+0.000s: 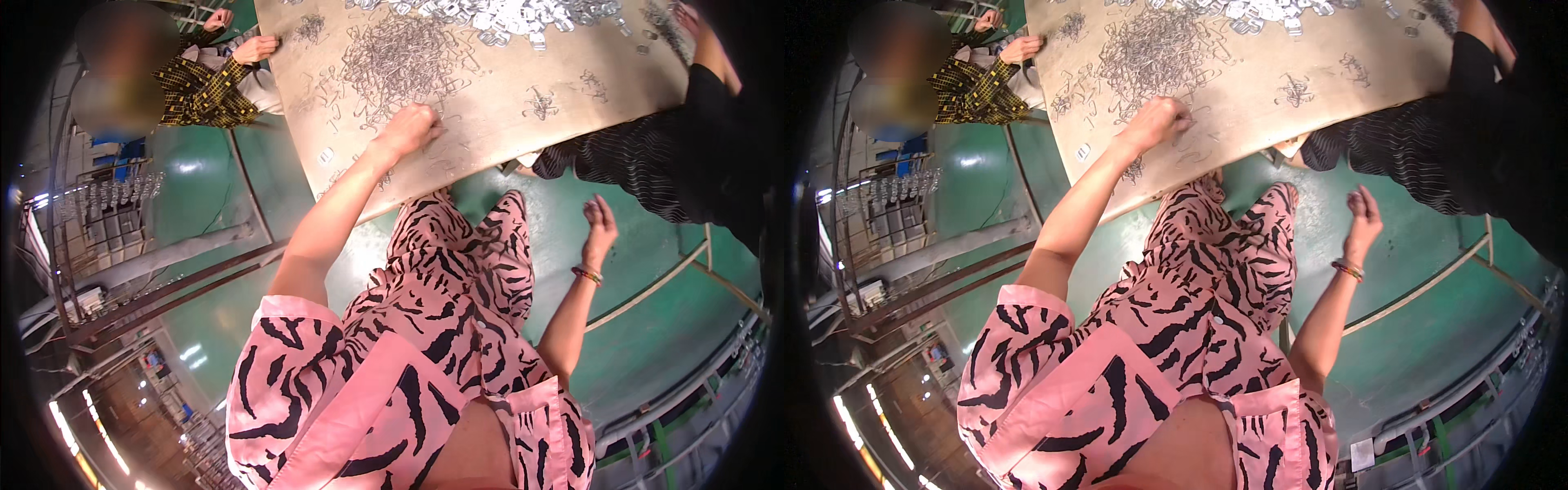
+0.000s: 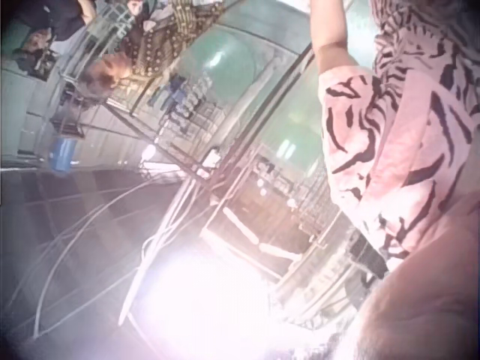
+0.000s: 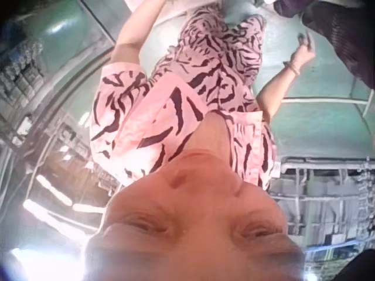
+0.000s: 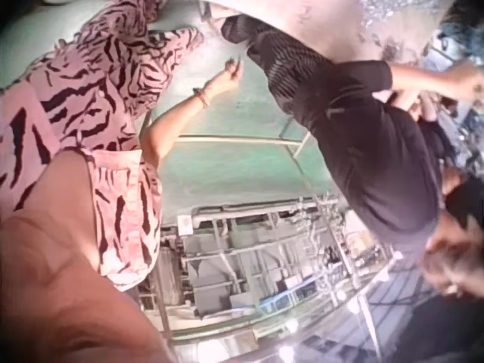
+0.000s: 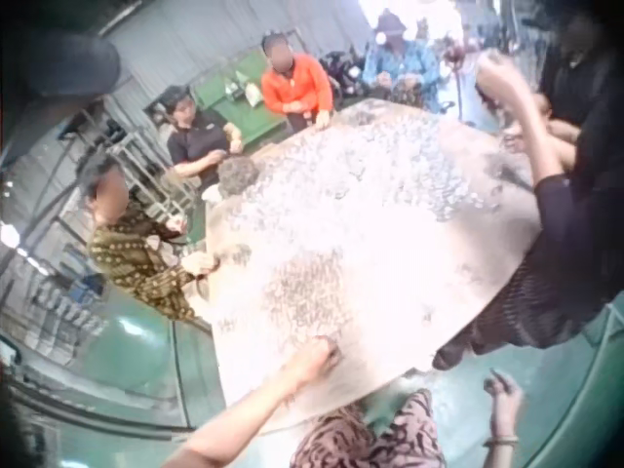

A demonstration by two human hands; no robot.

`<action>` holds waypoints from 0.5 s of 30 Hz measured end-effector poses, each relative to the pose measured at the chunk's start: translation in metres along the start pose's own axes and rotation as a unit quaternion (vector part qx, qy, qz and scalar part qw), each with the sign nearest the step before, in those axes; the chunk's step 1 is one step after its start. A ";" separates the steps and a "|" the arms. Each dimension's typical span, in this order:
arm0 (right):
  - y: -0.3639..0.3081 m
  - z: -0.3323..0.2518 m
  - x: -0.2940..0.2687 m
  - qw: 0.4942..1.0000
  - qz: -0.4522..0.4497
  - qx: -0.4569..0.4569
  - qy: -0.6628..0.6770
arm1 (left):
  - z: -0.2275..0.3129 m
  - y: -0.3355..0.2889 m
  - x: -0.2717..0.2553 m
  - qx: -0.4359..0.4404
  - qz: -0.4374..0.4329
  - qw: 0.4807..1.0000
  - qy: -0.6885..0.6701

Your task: The person sorts metal parts on a table, first handling a bundle of thin metal wires and then picking up individual metal clips to attach them to a wire rack.

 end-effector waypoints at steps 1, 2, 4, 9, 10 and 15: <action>-0.005 -0.010 0.015 0.999 -0.031 -0.016 -0.030 | -0.006 -0.001 -0.007 -0.016 0.027 0.999 0.004; -0.013 -0.018 0.029 0.996 -0.064 -0.041 -0.046 | -0.012 -0.004 -0.014 -0.034 0.051 0.998 0.006; -0.030 -0.025 0.047 0.988 -0.107 -0.072 -0.085 | -0.014 -0.010 -0.027 -0.028 0.092 0.995 0.000; -0.058 -0.009 0.029 0.996 -0.088 -0.009 -0.003 | 0.010 -0.036 -0.061 -0.002 0.220 0.975 -0.017; -0.062 -0.006 0.020 0.998 -0.064 0.014 0.010 | 0.018 -0.040 -0.064 0.000 0.227 0.974 -0.017; -0.059 -0.044 -0.011 1.000 -0.021 -0.014 -0.007 | 0.052 -0.068 -0.090 0.031 0.318 0.944 -0.089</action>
Point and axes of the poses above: each hand's wrist, its own y-axis towards the middle knuckle, its own x-axis out of the palm, z = x × y, the point moved 9 cm from there along y, towards the middle knuckle, and after that the axes turned 14 degrees about -y, right-handed, at the moved point
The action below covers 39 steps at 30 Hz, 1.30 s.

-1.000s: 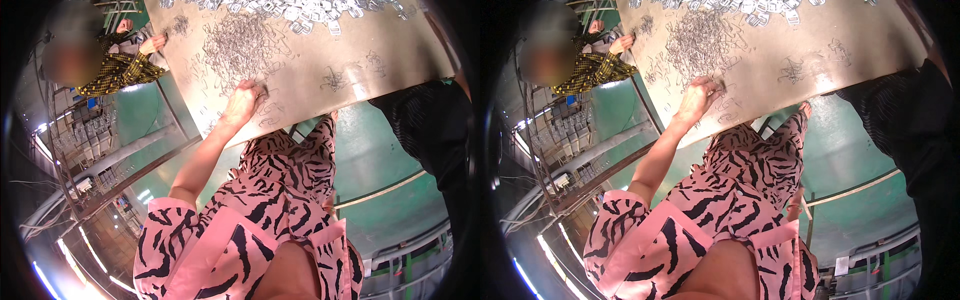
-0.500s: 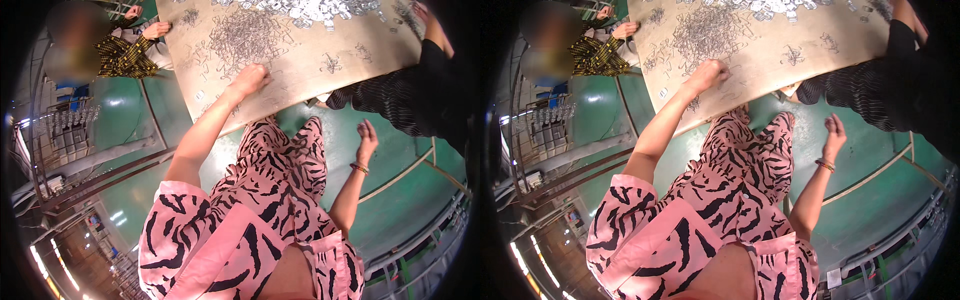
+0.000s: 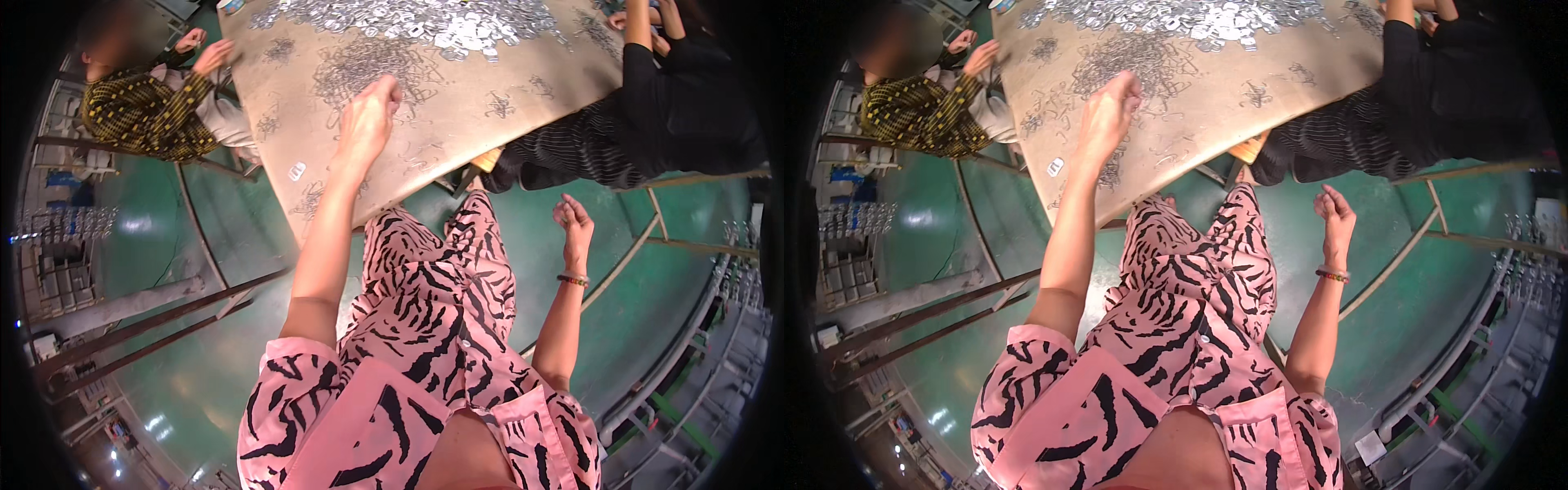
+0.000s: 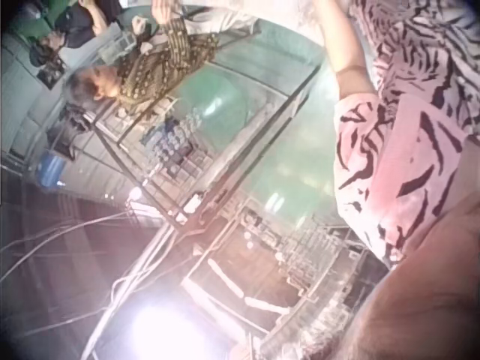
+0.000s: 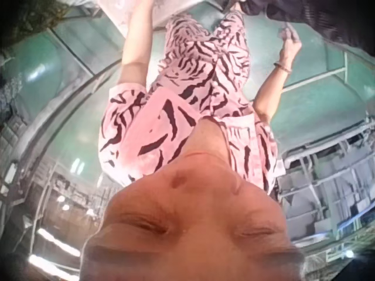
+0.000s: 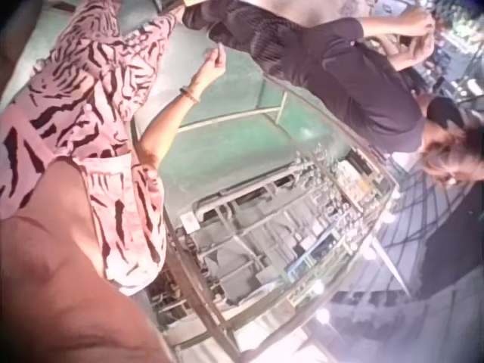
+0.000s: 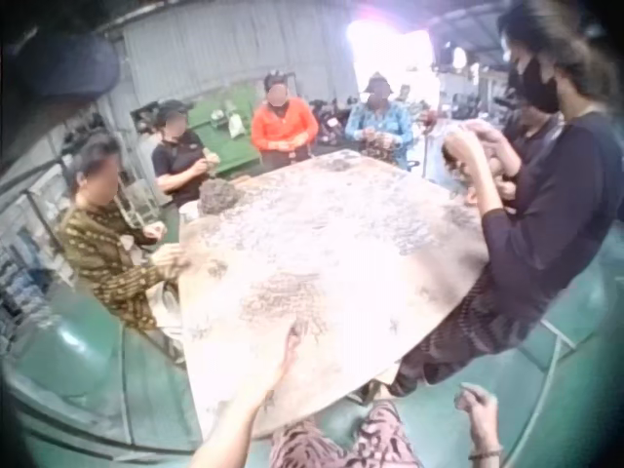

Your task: The person sorts metal parts on a table, first handling a bundle of thin metal wires and then picking up individual metal clips to attach them to a wire rack.

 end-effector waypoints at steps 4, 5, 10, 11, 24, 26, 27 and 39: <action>0.019 -0.060 -0.018 0.993 0.003 -0.091 -0.071 | 0.000 -0.014 -0.016 -0.054 0.013 0.987 -0.149; 0.024 -0.069 -0.020 0.993 0.010 -0.100 -0.069 | 0.000 -0.019 -0.022 -0.051 0.008 0.985 -0.167; 0.045 -0.092 0.004 0.987 -0.039 -0.113 -0.106 | -0.022 -0.047 -0.049 -0.081 0.019 0.985 -0.150; 0.049 -0.096 0.015 0.985 -0.054 -0.111 -0.118 | -0.028 -0.052 -0.055 -0.099 0.027 0.984 -0.148; 0.168 -0.203 0.131 0.949 -0.119 -0.194 -0.216 | -0.030 -0.056 -0.029 -0.165 0.076 0.947 -0.264; 0.198 -0.182 0.154 0.949 -0.115 -0.151 -0.251 | -0.009 -0.056 -0.003 -0.107 0.045 0.944 -0.307; 0.212 -0.185 0.164 0.930 -0.067 -0.187 -0.308 | -0.004 -0.055 0.011 -0.102 0.022 0.942 -0.318; 0.263 -0.172 0.266 0.842 -0.021 -0.252 -0.477 | -0.049 -0.059 0.039 -0.273 0.004 0.864 -0.422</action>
Point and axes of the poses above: each hand's wrist, its own y-axis towards the middle knuckle, its own x-axis out of the palm, z = x × y, the point moved 9 cm from there along y, towards the middle knuckle, and after that the axes turned 14 degrees about -y, right-handed, at the moved point
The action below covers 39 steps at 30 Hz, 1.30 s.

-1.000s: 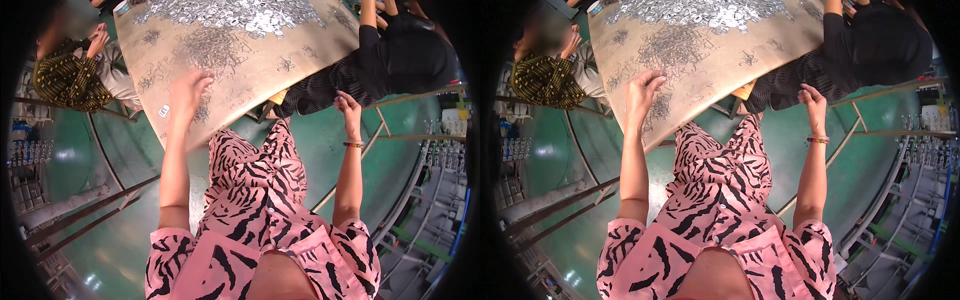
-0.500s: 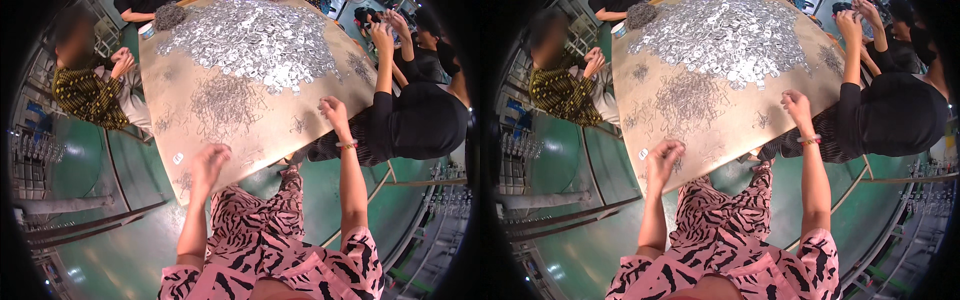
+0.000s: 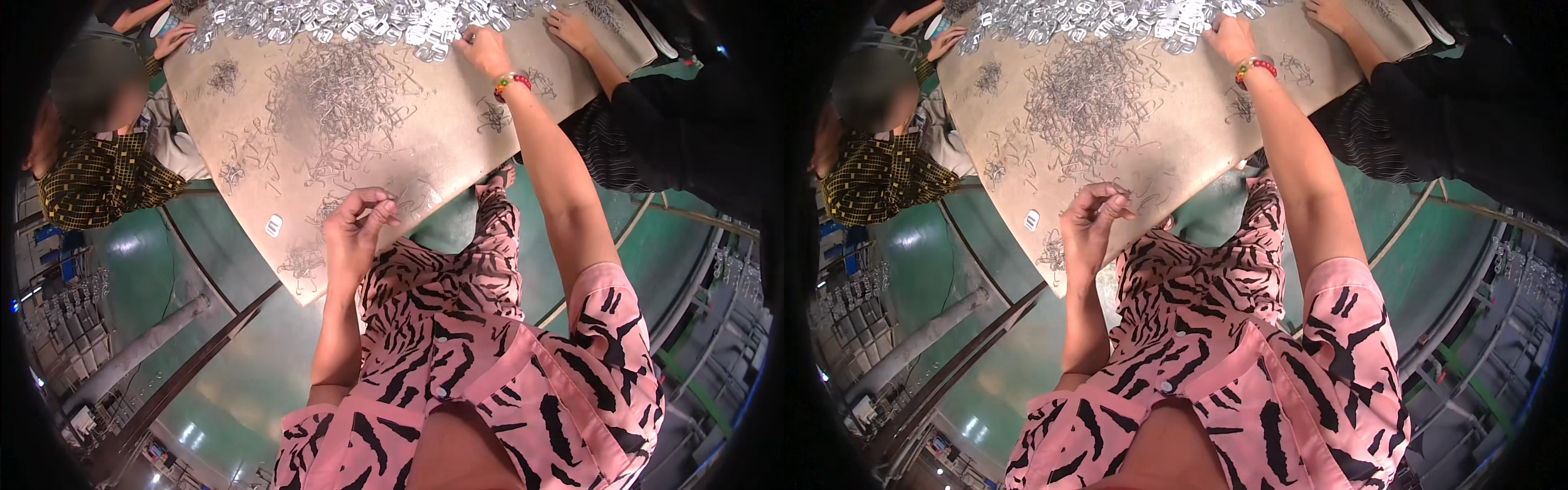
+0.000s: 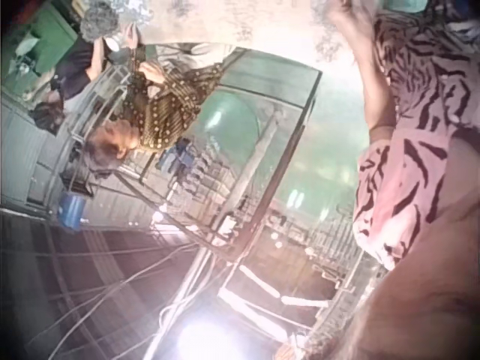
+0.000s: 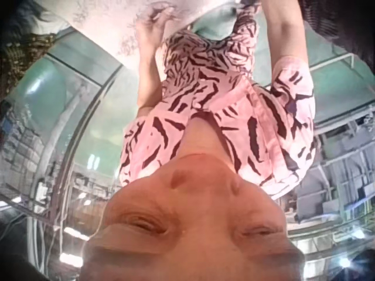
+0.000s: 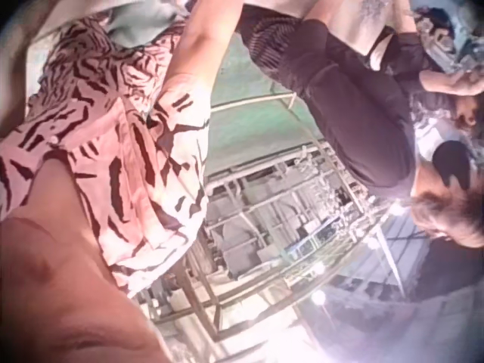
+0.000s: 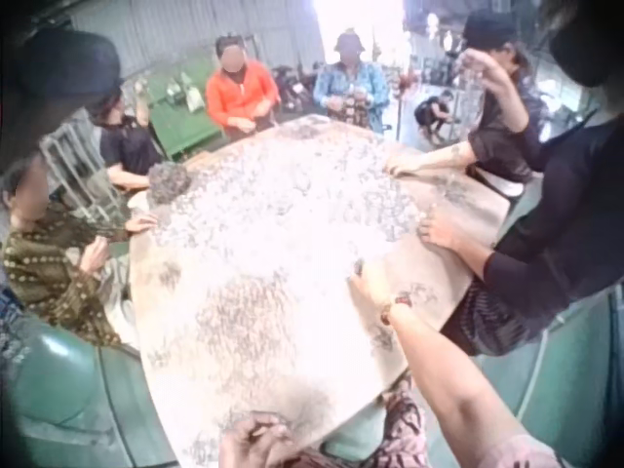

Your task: The person sorts metal parts on a table, first handling a bundle of thin metal wires and then picking up individual metal clips to attach them to a wire rack.

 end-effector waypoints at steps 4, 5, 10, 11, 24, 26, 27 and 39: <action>-0.003 -0.003 -0.016 0.999 0.035 -0.015 0.019 | 0.017 -0.006 -0.011 0.006 0.028 0.999 0.036; -0.006 -0.002 -0.024 0.998 0.063 -0.018 -0.024 | 0.020 -0.010 -0.011 0.014 0.024 0.999 0.033; -0.038 0.039 -0.048 0.994 0.029 0.078 0.074 | 0.021 -0.034 -0.017 0.053 0.026 0.998 0.001; -0.049 0.043 -0.057 0.994 0.031 0.080 0.073 | 0.022 -0.038 -0.017 0.062 0.020 0.998 -0.002; -0.242 -0.021 -0.161 0.876 -0.072 -0.104 0.466 | 0.052 -0.067 0.024 0.159 -0.015 0.987 -0.032; -0.285 -0.038 -0.150 0.877 -0.065 -0.054 0.472 | 0.050 -0.065 0.064 0.196 -0.110 0.974 -0.032; -0.301 -0.044 -0.144 0.859 -0.060 -0.022 0.508 | 0.046 -0.061 0.077 0.202 -0.112 0.973 0.020; -0.348 -0.046 -0.097 0.776 -0.034 0.052 0.628 | 0.007 -0.062 0.101 0.281 -0.112 0.929 0.212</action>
Point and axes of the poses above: each hand's wrist, its own y-axis towards the middle knuckle, its own x-axis out of the palm, z = x × y, the point moved 9 cm from there along y, towards the middle knuckle, and after that the axes turned 14 degrees about -y, right-handed, at the moved point
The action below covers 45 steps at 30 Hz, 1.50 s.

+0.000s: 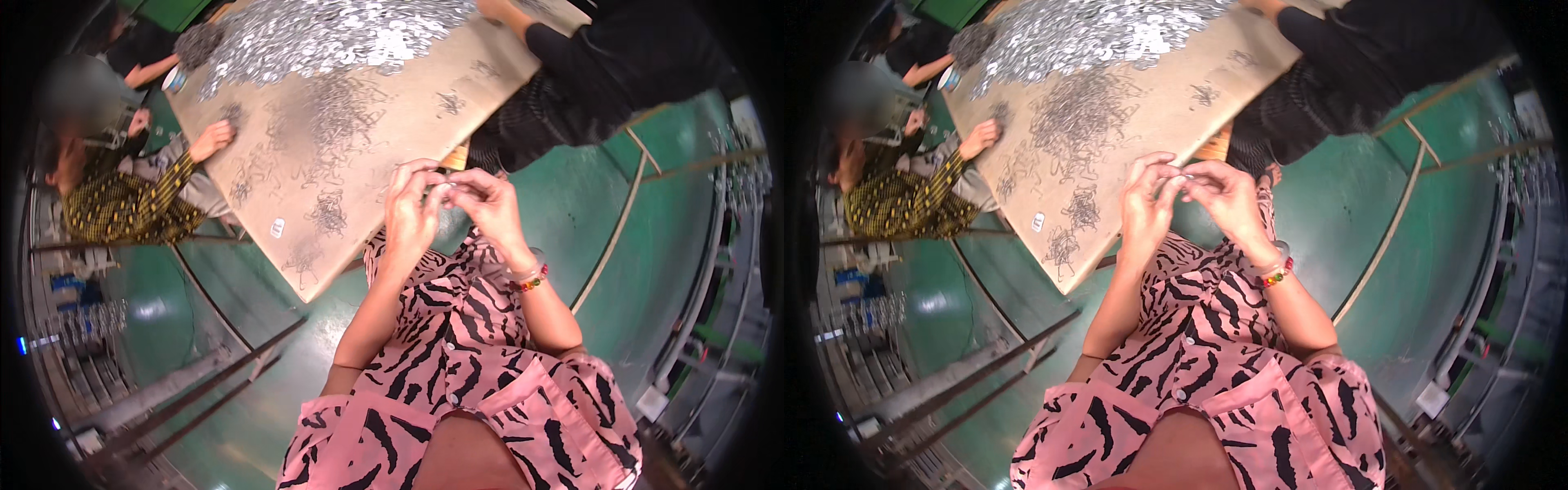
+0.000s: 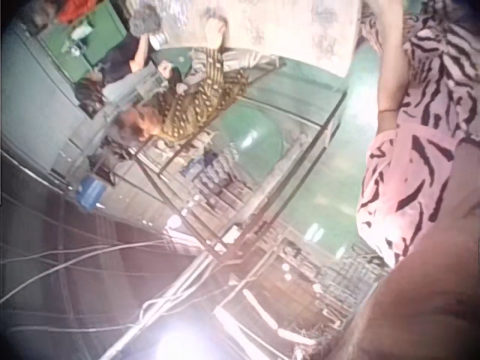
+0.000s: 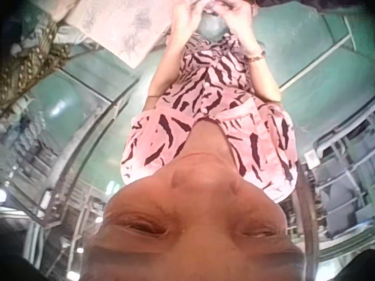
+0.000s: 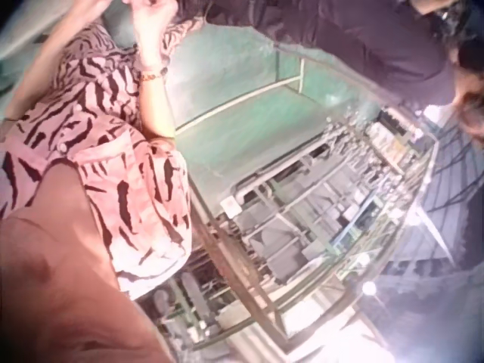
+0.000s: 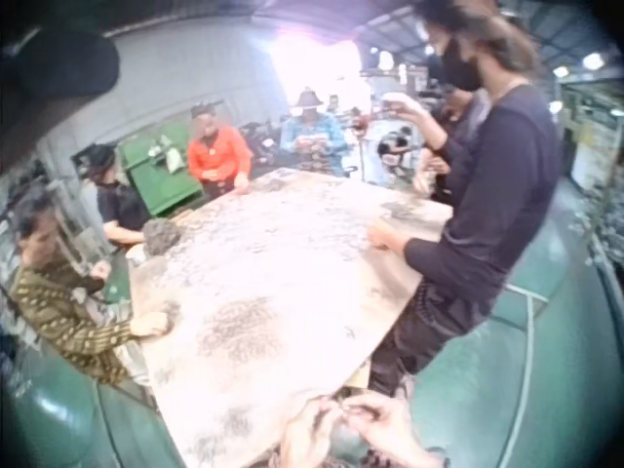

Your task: The person sorts metal parts on a table, first handling a bundle of thin metal wires and then picking up individual metal clips to attach them to a wire rack.

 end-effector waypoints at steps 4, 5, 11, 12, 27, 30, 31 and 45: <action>-0.019 -0.001 0.010 1.000 0.002 -0.003 -0.030 | -0.023 -0.020 -0.004 -0.144 0.026 0.977 -0.152; -0.020 -0.002 0.013 0.999 0.001 0.007 -0.040 | -0.017 -0.023 -0.007 -0.129 0.016 0.974 -0.184; 0.006 -0.033 -0.007 0.985 -0.102 0.009 -0.141 | -0.010 -0.034 -0.025 -0.178 -0.055 0.965 -0.186; 0.025 -0.031 -0.019 0.988 -0.080 0.036 -0.130 | -0.011 -0.035 -0.027 -0.177 -0.062 0.970 -0.157; 0.318 0.032 0.026 0.715 -0.036 -0.312 -0.625 | -0.009 0.010 -0.025 -0.088 0.015 0.970 -0.225; 0.318 0.053 0.036 0.618 -0.079 -0.350 -0.700 | -0.022 0.010 -0.018 -0.172 0.003 0.957 -0.234; 0.319 0.051 0.030 0.648 -0.051 -0.349 -0.675 | -0.023 0.010 -0.018 -0.172 0.015 0.953 -0.247; 0.183 -0.009 -0.045 0.997 0.013 -0.027 -0.073 | -0.029 0.028 -0.013 -0.093 0.039 0.982 -0.160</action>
Point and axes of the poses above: each hand's wrist, its own y-axis towards the middle knuckle, its own x-axis out of the palm, z = x × y, the point moved 9 cm from there along y, towards the middle knuckle, and after that the axes turned 14 degrees about -y, right-handed, at the moved point
